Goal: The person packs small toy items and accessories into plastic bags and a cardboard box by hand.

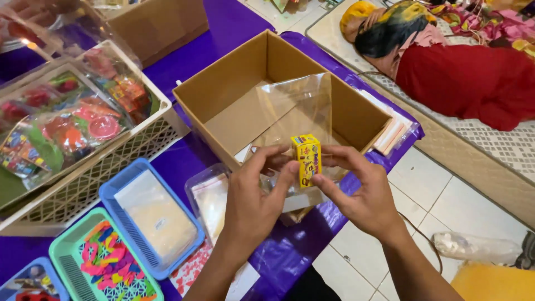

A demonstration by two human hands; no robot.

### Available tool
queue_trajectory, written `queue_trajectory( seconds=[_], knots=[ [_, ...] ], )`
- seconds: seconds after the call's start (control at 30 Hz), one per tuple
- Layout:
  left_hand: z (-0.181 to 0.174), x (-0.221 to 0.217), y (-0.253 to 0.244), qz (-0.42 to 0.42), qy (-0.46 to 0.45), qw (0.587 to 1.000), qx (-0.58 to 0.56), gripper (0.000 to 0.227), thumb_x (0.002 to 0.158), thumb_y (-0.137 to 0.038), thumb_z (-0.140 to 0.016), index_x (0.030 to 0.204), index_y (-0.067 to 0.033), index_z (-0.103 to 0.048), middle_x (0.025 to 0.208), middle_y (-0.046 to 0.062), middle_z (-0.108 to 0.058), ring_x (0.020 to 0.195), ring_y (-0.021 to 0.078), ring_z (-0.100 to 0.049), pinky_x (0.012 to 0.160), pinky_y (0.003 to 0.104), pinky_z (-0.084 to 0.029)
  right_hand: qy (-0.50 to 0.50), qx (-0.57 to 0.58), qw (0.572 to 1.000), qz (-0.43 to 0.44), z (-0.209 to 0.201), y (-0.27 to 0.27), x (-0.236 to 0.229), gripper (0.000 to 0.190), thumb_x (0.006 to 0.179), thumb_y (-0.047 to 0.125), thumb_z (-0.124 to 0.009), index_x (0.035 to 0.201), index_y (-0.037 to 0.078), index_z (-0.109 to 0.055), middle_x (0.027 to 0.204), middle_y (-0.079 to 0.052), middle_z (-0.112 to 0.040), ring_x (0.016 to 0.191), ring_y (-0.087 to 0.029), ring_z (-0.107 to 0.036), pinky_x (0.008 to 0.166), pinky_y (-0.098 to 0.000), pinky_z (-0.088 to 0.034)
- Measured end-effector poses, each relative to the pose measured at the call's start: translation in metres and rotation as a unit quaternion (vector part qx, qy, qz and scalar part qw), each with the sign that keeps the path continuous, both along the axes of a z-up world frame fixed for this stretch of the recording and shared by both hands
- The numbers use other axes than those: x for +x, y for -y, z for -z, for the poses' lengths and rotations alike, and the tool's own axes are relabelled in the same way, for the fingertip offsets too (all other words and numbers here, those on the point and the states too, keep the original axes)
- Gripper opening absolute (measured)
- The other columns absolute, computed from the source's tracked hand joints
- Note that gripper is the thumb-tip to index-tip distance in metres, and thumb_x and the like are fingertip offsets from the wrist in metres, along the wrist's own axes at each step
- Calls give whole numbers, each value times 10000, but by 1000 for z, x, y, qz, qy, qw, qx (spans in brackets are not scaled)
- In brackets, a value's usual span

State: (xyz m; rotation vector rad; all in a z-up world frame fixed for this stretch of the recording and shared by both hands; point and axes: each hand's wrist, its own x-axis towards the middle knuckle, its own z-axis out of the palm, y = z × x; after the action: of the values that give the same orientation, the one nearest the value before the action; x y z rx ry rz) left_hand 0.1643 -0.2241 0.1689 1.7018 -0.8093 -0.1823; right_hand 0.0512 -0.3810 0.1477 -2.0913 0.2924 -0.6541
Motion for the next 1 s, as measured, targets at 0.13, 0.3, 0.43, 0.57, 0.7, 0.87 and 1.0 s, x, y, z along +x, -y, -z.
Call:
queue_trajectory(
  seconds=[0.13,0.3,0.43,0.57,0.7,0.87,1.0],
  knots=[
    [1,15,23,4,17,1000,-19,246,995,-277,-639,1104,-68,-710,834,108,-814,769,234,-804,732,350,-614,-16,12,1000,21,9,28,8,353,871,169,-783,1195,45,-715,964,-112,-830,961,-252,-777,895,-463,-554],
    [32,45,42,14,68,996,60,161,964,-226,-674,892,-96,-735,793,103,-799,810,332,-778,723,390,-582,-99,-20,995,8,3,53,20,284,857,133,-770,1135,79,-745,958,-127,-823,984,-354,-768,919,-500,-543],
    [32,56,49,4,118,987,106,176,963,-234,-681,857,-116,-756,769,89,-761,804,307,-741,712,390,-557,-160,-44,986,-28,-6,68,39,263,897,139,-709,1141,42,-732,969,-186,-809,995,-444,-733,927,-566,-531],
    [39,69,49,19,119,979,165,212,950,-228,-679,843,-75,-780,782,131,-721,808,339,-692,716,429,-537,-259,-83,957,-99,-12,82,58,242,926,179,-642,1111,54,-735,979,-197,-805,1020,-455,-729,933,-583,-534],
    [33,78,43,3,119,969,218,238,963,-255,-666,880,-63,-779,806,121,-705,851,332,-685,745,416,-548,-340,-133,924,-114,-11,97,76,228,951,225,-615,1094,78,-715,1009,-189,-791,1039,-438,-728,917,-587,-543],
    [45,85,41,16,160,951,263,231,977,-240,-659,952,-42,-775,879,127,-686,920,337,-656,792,426,-534,-391,-165,896,-134,1,98,94,235,965,240,-584,1090,87,-712,1018,-162,-789,1022,-401,-741,902,-565,-556],
    [65,80,51,77,223,908,347,269,882,-188,-734,1086,-13,-733,1107,151,-590,1111,367,-530,853,440,-522,-423,-164,873,-178,7,85,107,259,967,274,-559,1100,112,-711,1028,-142,-793,1041,-385,-742,889,-560,-565]
  ],
)
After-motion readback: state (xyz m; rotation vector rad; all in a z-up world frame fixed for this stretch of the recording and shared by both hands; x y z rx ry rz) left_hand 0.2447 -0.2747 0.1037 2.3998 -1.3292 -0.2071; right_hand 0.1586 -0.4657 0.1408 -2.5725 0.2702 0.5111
